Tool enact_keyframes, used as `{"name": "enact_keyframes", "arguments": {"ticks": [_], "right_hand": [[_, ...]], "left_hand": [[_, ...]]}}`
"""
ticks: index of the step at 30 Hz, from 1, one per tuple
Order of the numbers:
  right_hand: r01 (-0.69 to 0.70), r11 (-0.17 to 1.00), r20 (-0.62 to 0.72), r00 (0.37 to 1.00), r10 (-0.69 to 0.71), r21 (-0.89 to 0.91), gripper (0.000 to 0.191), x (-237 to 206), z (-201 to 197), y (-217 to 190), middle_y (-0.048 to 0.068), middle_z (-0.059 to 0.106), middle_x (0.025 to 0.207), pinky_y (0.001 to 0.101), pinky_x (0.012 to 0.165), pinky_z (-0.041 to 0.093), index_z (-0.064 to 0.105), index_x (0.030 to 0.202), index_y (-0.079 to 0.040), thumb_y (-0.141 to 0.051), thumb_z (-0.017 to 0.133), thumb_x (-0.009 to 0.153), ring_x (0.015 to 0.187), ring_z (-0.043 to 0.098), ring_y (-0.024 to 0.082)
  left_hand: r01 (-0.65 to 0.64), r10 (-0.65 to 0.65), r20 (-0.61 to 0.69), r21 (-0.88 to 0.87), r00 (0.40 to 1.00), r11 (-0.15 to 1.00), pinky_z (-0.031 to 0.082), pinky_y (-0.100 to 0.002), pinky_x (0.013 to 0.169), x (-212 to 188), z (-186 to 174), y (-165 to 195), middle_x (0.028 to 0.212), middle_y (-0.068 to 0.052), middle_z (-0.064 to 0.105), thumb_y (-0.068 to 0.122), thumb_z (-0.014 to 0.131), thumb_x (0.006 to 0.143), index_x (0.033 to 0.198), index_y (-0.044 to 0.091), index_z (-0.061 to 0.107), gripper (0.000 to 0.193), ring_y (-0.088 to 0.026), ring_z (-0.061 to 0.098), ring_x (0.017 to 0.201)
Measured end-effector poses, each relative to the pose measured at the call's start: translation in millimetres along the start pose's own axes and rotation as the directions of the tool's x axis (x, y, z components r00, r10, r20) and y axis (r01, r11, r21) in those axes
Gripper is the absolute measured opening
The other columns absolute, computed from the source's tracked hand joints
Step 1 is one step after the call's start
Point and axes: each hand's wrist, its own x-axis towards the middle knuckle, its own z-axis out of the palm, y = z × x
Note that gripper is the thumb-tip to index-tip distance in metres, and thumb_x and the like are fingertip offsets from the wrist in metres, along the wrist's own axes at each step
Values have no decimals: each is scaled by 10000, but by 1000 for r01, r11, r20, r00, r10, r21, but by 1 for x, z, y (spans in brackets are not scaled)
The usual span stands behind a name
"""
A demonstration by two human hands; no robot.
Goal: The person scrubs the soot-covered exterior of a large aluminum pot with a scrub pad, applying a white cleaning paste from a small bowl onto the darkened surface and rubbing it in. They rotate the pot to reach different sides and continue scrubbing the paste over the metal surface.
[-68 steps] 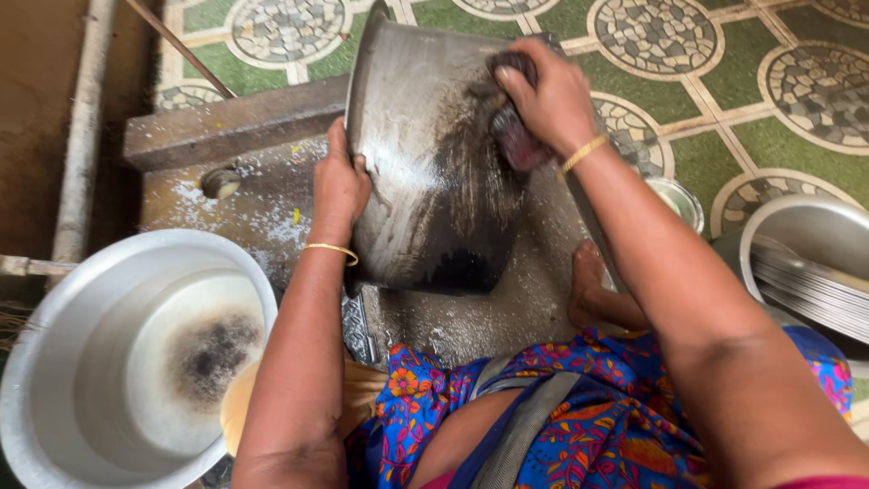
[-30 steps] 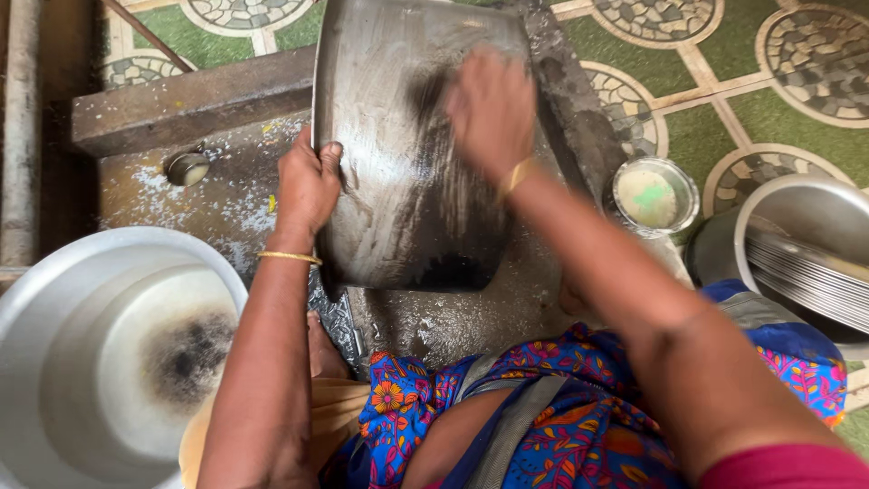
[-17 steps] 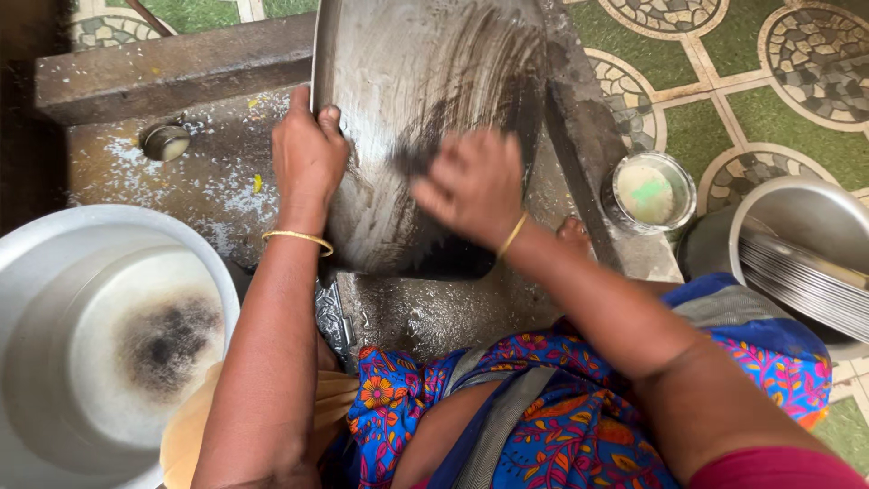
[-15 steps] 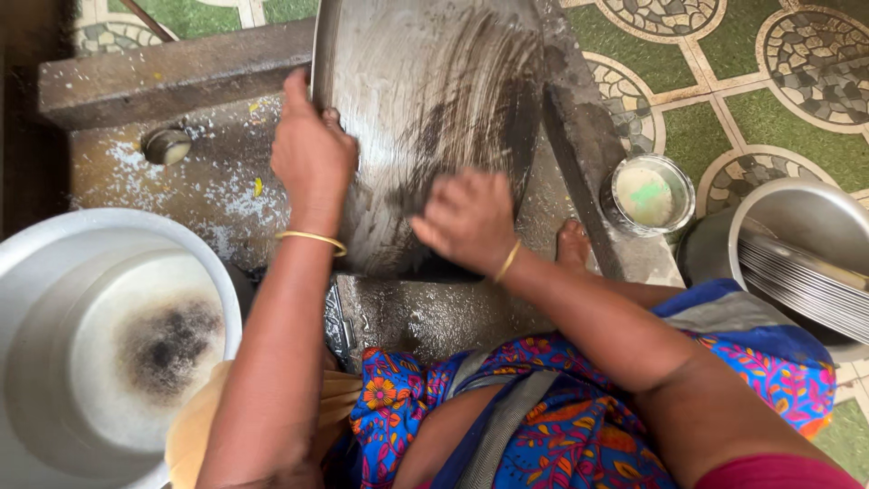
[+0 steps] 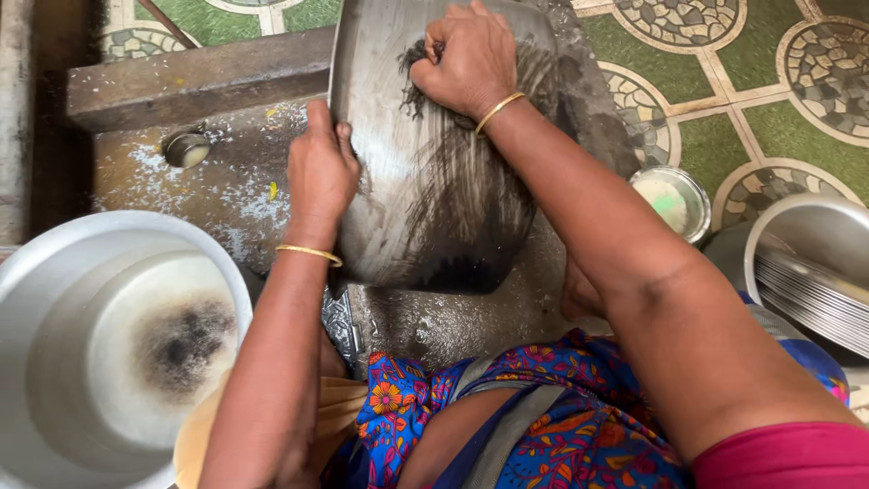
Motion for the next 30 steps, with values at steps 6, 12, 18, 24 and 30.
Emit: {"name": "enact_keyframes", "arguments": {"ticks": [6,12,18,24,30], "right_hand": [[257,963,67,965,-252,-78,196,-85,-34,-59,85,509,850,484,845,417,600,794,-150,-326,665,736,899,520,298],[499,864,136,862,-488,-67,198,-188,-69,-115,10,602,967,427,840,412,622,844,-196,-372,709,817,963,581,220],[196,963,-4,980,-200,-185,306,-154,-72,-24,73,588,1020,456,833,419,635,959,-116,-410,718,951,956,544,270],[-44,999,-65,997,45,23,308,-50,-44,88,79,563,965,434,790,446,664,935,-138,-433,749,967,941,537,290],[-12,1000,-103,995,10,-17,169,-109,-66,40,78,525,852,430,749,418,627,837,-134,-242,753,867,859,520,292]], "left_hand": [[85,-85,18,41,996,996,461,-648,679,6,0,3,843,-287,696,193,572,1033,1179,70,458,222,-545,648,794],[51,-51,16,26,999,998,479,-622,677,-3,-14,-1,839,-276,701,167,589,1018,1147,50,501,195,-523,663,795],[-103,112,46,-158,993,982,514,-565,686,-1,-20,-4,858,-285,691,74,558,1034,1152,-7,506,152,-488,690,784],[-36,40,54,-73,998,997,499,-570,668,18,-11,6,827,-297,675,104,562,1055,1118,-14,486,155,-501,678,767],[-67,67,2,73,998,995,467,-606,704,22,0,7,840,-324,661,88,587,1076,1135,-27,497,157,-558,627,791]]}}
